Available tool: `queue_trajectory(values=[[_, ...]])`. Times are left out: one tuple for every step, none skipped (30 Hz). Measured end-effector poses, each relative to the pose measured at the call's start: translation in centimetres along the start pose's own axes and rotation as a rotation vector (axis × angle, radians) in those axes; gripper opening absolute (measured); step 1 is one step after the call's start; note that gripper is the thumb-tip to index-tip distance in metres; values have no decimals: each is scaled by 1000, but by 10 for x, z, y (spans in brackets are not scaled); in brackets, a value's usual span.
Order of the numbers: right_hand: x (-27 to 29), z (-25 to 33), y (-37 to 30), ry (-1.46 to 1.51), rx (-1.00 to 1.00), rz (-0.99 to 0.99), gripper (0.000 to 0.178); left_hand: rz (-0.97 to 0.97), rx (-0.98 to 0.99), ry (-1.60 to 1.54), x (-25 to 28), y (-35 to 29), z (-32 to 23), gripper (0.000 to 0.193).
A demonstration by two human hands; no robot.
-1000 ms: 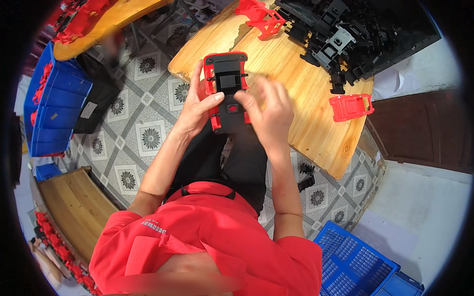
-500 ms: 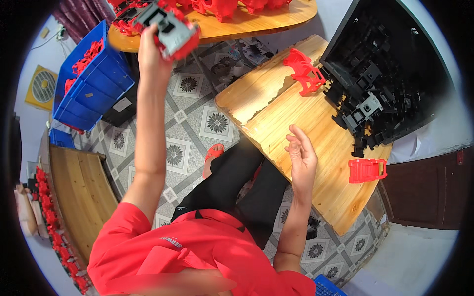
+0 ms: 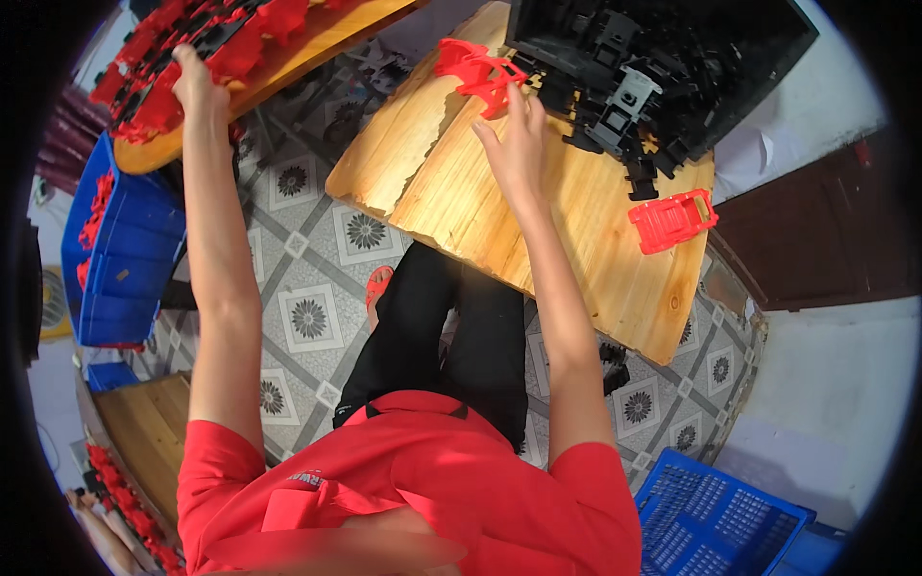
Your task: The person assembles black and red plastic parts by hand, then organizes them into stacks.
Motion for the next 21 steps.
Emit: queue_trajectory(values=[[-13, 0, 17, -95, -22, 28, 69, -75, -133, 120, 9, -24, -11, 96], [-23, -3, 33, -200, -53, 54, 69, -47, -182, 183, 11, -62, -20, 95], [-30, -23, 45, -272, -54, 92, 59, 35, -382, 172, 1, -100, -11, 91], [-41, -41, 55, -326, -48, 132, 50, 58, -566, 315, -1, -126, -5, 81], [-48, -65, 61, -287, -42, 138, 31, 173, -683, 409, -13, -166, 8, 77], [-48, -50, 59, -301, 76, 4, 17, 431, -815, 450, -18, -190, 17, 76], [-43, -26, 55, -218, 180, -18, 17, 585, -985, 603, -19, -207, 25, 78], [-25, -3, 48, -146, 281, -37, 16, 580, -1158, 919, -19, -232, 30, 87], [-3, 10, 39, -84, 382, -10, 20, 713, -1210, 969, -27, -245, 32, 94], [16, 24, 29, -18, 481, 22, 23, 846, -1262, 1020, -34, -256, 36, 101], [32, 39, 19, 125, 510, 106, 27, 1064, -1099, 1025, -37, -255, 50, 104], [45, 48, 11, 267, 533, 186, 32, 1278, -926, 1018, -41, -257, 64, 108], [49, 50, 7, 372, 555, 273, 32, 1599, -342, 749, -39, -266, 80, 109], [59, 43, 9, 368, 554, 270, 32, 1686, 141, 561, -33, -278, 92, 101], [65, 21, 18, 598, 240, 391, 32, 1625, 464, 435, -22, -282, 108, 93], [66, -1, 23, 820, -82, 510, 32, 1529, 775, 304, -8, -286, 124, 86], [78, -40, 37, 574, -36, 291, 33, 1431, 889, 245, -1, -295, 135, 79], [89, -83, 50, 325, 4, 75, 34, 1329, 1004, 190, 5, -304, 141, 73], [97, -104, 55, -161, 131, -30, 36, 1278, 1074, 109, 12, -307, 140, 64], [99, -118, 56, -641, 259, -132, 37, 1266, 1077, 115, 21, -310, 143, 64], [98, -149, 58, -657, 248, -83, 37, 1130, 1160, 13, 25, -313, 151, 61]])
Point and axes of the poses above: each hand's wrist, its own y-axis towards the middle knuckle, its own x-axis out of the back of the hand, z = x × y, the point moved 5 cm from there along y, towards the middle knuckle, and after that the axes turned 3 degrees about x, right-handed, at the moved point
